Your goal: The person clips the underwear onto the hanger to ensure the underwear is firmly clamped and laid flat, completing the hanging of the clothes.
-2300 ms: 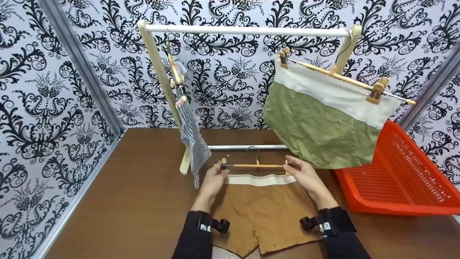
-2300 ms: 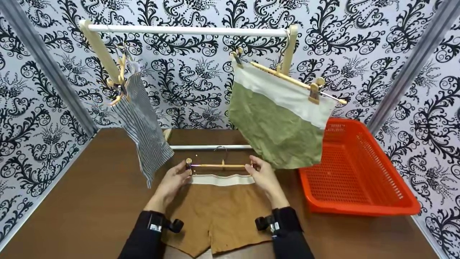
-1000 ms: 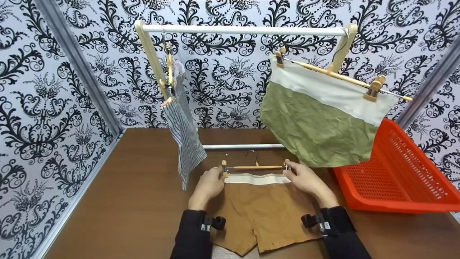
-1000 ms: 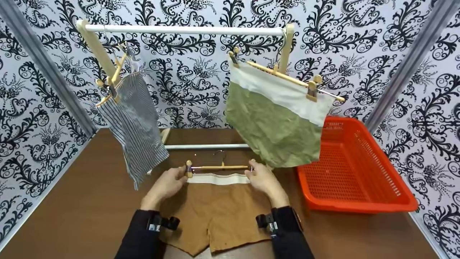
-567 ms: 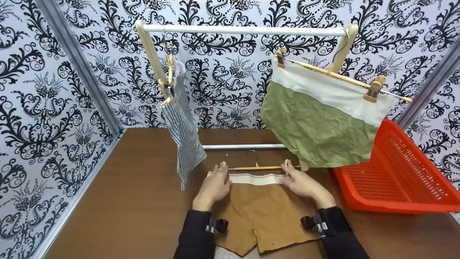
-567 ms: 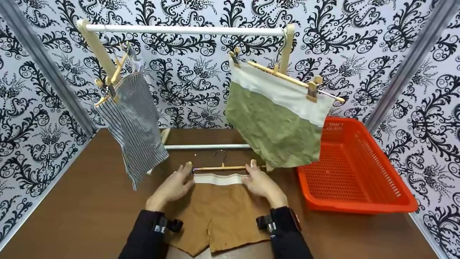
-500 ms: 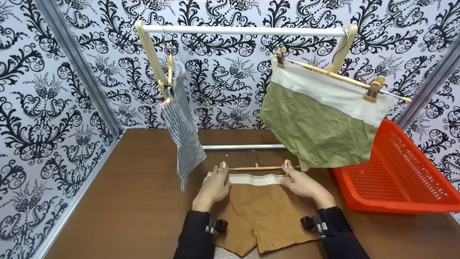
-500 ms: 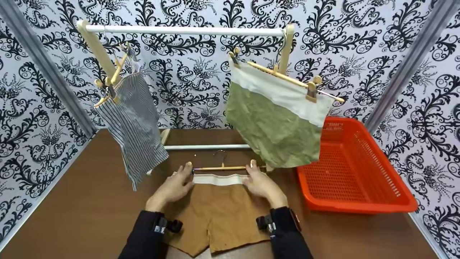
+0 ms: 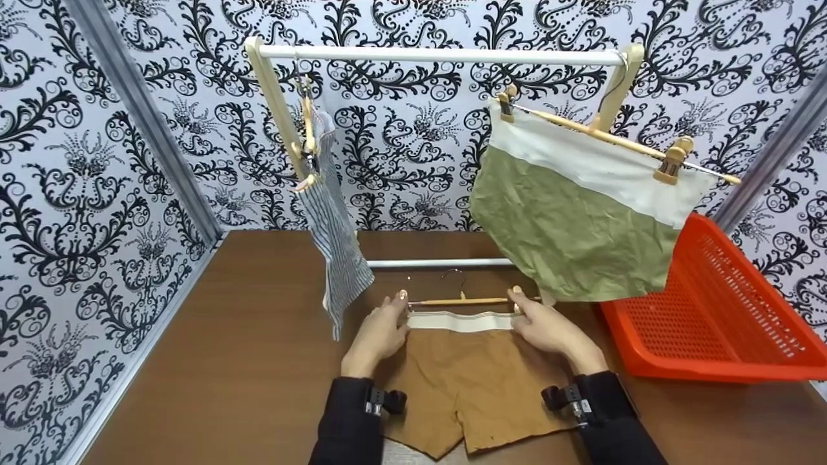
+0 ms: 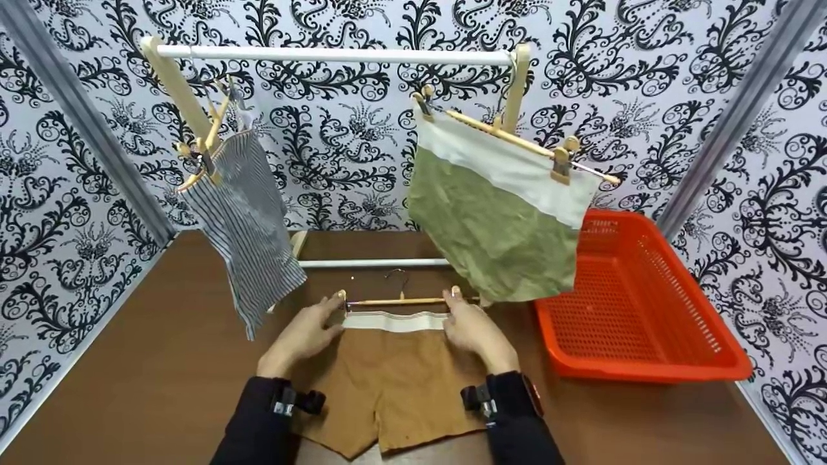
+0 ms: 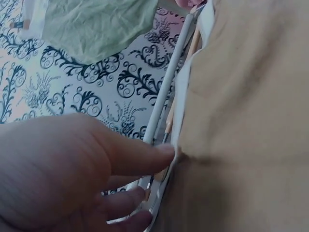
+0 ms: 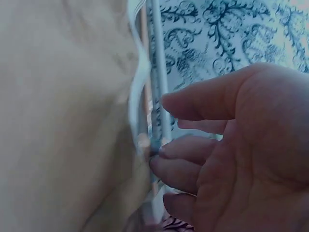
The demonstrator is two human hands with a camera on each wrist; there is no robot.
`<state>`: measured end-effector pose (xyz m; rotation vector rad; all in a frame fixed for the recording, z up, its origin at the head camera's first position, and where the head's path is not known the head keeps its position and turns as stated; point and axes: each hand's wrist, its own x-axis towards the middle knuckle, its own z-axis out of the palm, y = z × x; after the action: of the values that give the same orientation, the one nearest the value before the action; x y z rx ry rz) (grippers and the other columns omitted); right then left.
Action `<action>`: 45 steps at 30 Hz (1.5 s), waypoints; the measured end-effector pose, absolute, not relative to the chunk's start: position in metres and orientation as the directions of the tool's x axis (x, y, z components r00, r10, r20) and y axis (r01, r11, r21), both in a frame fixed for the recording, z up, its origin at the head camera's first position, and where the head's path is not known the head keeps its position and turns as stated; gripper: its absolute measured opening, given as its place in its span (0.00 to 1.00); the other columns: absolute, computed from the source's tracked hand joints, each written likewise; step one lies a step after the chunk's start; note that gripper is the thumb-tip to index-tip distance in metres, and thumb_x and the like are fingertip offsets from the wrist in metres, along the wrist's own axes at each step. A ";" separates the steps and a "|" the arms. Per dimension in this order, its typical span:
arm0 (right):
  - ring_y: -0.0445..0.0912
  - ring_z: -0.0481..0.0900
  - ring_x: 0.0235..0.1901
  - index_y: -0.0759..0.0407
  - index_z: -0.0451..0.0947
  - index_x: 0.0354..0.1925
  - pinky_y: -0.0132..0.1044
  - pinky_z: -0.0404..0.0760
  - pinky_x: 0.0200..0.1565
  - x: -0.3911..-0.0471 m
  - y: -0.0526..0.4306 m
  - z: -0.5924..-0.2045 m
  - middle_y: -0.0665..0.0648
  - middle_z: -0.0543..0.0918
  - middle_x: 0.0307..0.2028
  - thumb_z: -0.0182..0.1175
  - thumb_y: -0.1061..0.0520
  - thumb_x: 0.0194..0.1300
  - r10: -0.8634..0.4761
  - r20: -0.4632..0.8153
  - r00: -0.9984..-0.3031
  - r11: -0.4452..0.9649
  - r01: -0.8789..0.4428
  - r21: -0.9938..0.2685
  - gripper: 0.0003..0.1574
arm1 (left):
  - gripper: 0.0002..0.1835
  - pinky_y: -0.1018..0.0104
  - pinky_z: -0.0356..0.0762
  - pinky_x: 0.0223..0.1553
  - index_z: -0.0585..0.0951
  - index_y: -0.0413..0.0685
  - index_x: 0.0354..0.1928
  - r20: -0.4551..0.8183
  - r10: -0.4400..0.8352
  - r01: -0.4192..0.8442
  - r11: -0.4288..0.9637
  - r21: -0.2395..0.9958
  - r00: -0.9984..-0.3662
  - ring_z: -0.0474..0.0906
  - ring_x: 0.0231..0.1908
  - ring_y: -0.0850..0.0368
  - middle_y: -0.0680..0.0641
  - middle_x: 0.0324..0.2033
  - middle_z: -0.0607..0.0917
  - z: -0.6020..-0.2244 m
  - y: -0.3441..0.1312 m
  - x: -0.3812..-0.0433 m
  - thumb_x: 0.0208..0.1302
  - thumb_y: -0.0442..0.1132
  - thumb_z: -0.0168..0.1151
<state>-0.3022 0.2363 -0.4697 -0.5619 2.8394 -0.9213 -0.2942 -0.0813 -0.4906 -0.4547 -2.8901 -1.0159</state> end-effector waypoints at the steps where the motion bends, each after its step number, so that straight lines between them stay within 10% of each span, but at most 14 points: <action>1: 0.58 0.79 0.52 0.69 0.59 0.75 0.54 0.73 0.58 -0.301 0.232 -0.467 0.71 0.69 0.69 0.53 0.62 0.73 -0.384 0.030 -0.923 0.741 -0.328 -0.585 0.36 | 0.29 0.37 0.60 0.68 0.70 0.31 0.69 0.157 0.236 0.282 0.738 0.613 -0.959 0.63 0.69 0.30 0.30 0.69 0.68 -0.490 -0.083 -0.295 0.66 0.29 0.62; 10: 0.57 0.79 0.59 0.64 0.70 0.69 0.53 0.74 0.62 -0.299 0.166 -0.455 0.65 0.77 0.64 0.59 0.56 0.73 -0.486 0.152 -0.861 0.659 -0.475 -0.583 0.30 | 0.30 0.44 0.68 0.65 0.71 0.22 0.64 0.159 0.046 0.148 0.678 0.720 -0.986 0.73 0.61 0.31 0.26 0.59 0.77 -0.494 -0.095 -0.297 0.57 0.21 0.64; 32: 0.67 0.80 0.51 0.72 0.77 0.57 0.60 0.77 0.56 -0.352 0.057 -0.475 0.71 0.83 0.47 0.64 0.62 0.61 -0.554 0.152 -0.819 0.729 -0.565 -0.387 0.26 | 0.23 0.46 0.80 0.49 0.78 0.25 0.53 0.225 0.059 0.198 0.720 0.665 -0.973 0.83 0.43 0.38 0.34 0.41 0.86 -0.490 -0.106 -0.291 0.54 0.23 0.68; 39: 0.63 0.84 0.45 0.70 0.84 0.41 0.57 0.80 0.49 -0.351 0.051 -0.483 0.65 0.87 0.39 0.62 0.67 0.64 -0.504 0.211 -0.837 0.690 -0.537 -0.485 0.08 | 0.27 0.45 0.77 0.56 0.76 0.23 0.57 0.169 0.057 0.159 0.709 0.687 -0.984 0.80 0.52 0.34 0.29 0.49 0.84 -0.490 -0.107 -0.292 0.53 0.24 0.69; 45: 0.60 0.84 0.48 0.70 0.84 0.46 0.53 0.79 0.55 -0.353 0.046 -0.477 0.65 0.88 0.44 0.62 0.66 0.67 -0.512 0.237 -0.825 0.629 -0.549 -0.551 0.11 | 0.23 0.47 0.80 0.48 0.77 0.24 0.52 0.170 0.052 0.158 0.691 0.705 -0.984 0.82 0.44 0.39 0.34 0.41 0.85 -0.492 -0.109 -0.296 0.53 0.24 0.68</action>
<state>-0.3531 0.0463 -0.4773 -0.9411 2.8871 -1.0079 -0.2958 -0.1092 -0.4925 -0.1724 -2.7621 -1.1712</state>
